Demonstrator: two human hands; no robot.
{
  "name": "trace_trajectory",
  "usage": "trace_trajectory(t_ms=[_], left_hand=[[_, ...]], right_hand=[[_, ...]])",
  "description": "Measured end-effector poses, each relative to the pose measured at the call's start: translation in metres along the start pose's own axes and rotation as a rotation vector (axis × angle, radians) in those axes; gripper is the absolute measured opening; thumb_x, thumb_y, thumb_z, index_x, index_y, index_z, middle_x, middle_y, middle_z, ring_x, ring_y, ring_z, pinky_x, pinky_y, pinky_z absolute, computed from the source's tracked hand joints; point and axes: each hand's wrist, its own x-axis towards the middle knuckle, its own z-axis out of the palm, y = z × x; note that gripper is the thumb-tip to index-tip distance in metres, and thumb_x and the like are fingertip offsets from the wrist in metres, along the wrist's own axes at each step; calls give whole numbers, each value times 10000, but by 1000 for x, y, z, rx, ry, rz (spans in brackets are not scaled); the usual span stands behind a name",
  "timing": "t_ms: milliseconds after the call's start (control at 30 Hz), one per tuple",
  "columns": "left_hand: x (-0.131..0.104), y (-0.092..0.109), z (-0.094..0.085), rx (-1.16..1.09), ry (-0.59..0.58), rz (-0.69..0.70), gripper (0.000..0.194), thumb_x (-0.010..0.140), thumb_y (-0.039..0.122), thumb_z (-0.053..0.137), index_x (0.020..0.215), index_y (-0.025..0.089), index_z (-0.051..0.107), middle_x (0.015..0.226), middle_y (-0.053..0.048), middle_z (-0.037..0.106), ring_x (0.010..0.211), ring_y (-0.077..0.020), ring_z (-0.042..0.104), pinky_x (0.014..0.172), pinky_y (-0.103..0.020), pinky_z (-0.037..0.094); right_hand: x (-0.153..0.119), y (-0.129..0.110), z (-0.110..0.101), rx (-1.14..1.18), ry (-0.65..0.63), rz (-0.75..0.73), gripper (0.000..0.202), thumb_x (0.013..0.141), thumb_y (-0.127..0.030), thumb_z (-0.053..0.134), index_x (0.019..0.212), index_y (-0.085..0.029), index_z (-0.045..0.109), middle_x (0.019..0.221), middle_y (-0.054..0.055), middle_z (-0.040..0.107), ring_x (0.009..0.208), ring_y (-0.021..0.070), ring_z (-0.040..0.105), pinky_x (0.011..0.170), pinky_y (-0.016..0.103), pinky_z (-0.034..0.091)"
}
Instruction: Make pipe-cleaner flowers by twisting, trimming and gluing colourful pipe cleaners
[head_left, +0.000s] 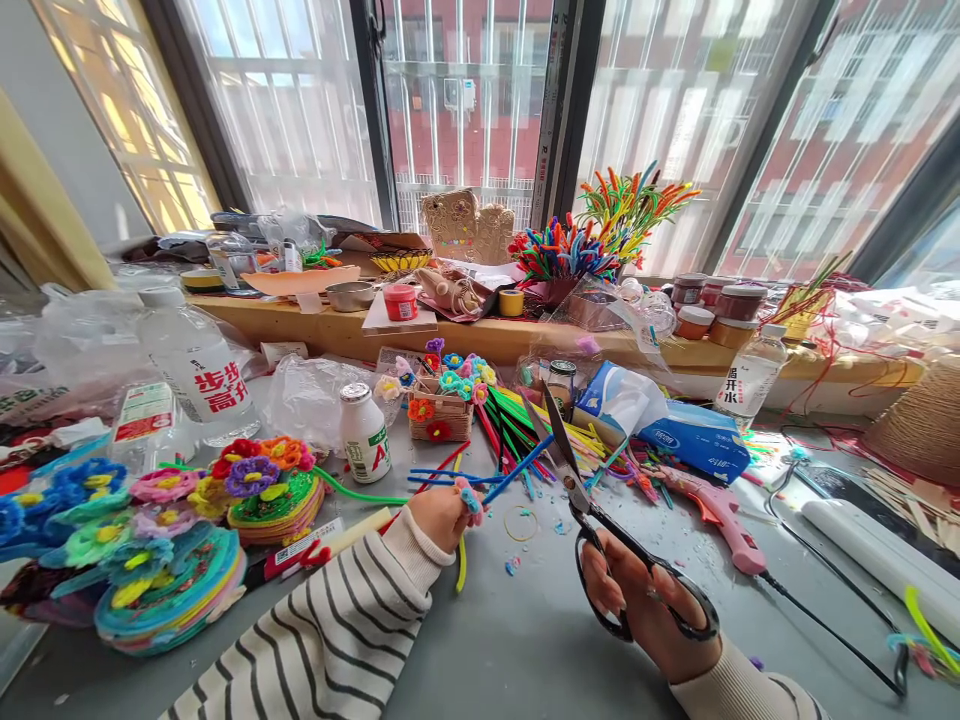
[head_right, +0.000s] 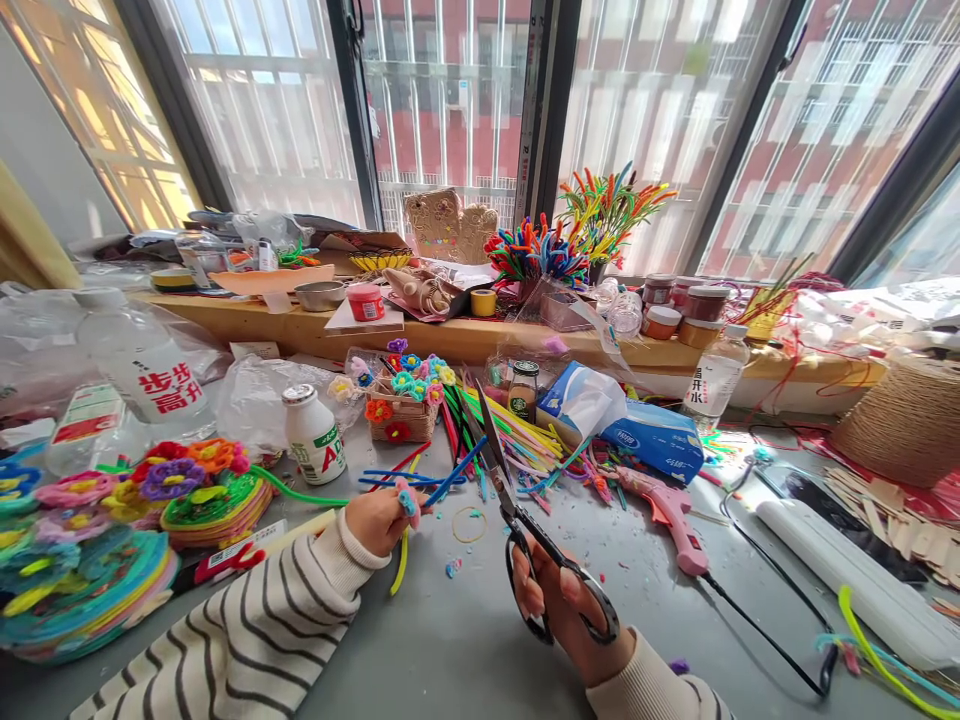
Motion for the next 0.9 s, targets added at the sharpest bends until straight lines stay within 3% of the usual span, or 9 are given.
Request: trace_trajectory(t_ms=[167, 367, 500, 667, 767, 900], left_hand=[[1, 7, -3, -30, 43, 146, 295, 705, 168, 318, 519, 225, 540, 619, 24, 631, 593, -114, 557, 565, -216, 410], [1, 4, -2, -12, 53, 144, 291, 701, 174, 313, 524, 221, 539, 603, 14, 633, 562, -121, 550, 544, -223, 414], [0, 3, 0, 5, 71, 123, 292, 709, 183, 309, 550, 224, 551, 657, 6, 642, 589, -130, 554, 566, -231, 420], [2, 4, -3, 9, 40, 154, 290, 716, 188, 312, 581, 209, 568, 683, 4, 641, 621, -126, 561, 585, -222, 426], [3, 4, -6, 44, 52, 162, 314, 731, 190, 301, 579, 202, 576, 693, -6, 638, 623, -121, 561, 574, -216, 424], [4, 1, -11, 106, 114, 126, 351, 746, 173, 280, 561, 198, 577, 671, -11, 636, 592, -127, 561, 561, -234, 422]], right_hand=[[0, 1, 1, -64, 52, -33, 376, 589, -527, 450, 648, -156, 469, 494, -22, 312, 446, 92, 262, 439, 227, 243], [1, 5, -10, -225, 77, -31, 302, 728, -379, 391, 520, -160, 393, 364, -53, 275, 355, 64, 235, 377, 207, 184], [0, 4, -15, -326, 47, -38, 305, 705, -404, 426, 538, -150, 418, 390, -38, 324, 384, 71, 279, 401, 212, 229], [-1, 3, -17, -272, -79, 12, 424, 581, -547, 498, 714, -144, 511, 729, 95, 539, 645, 190, 514, 590, 315, 383], [-1, -2, -14, -241, -136, 102, 572, 517, -605, 506, 891, -172, 491, 956, 130, 494, 908, 263, 462, 776, 399, 325], [-3, -7, -9, -261, -155, 139, 651, 483, -643, 486, 943, -182, 476, 1065, 143, 444, 1027, 288, 369, 846, 419, 257]])
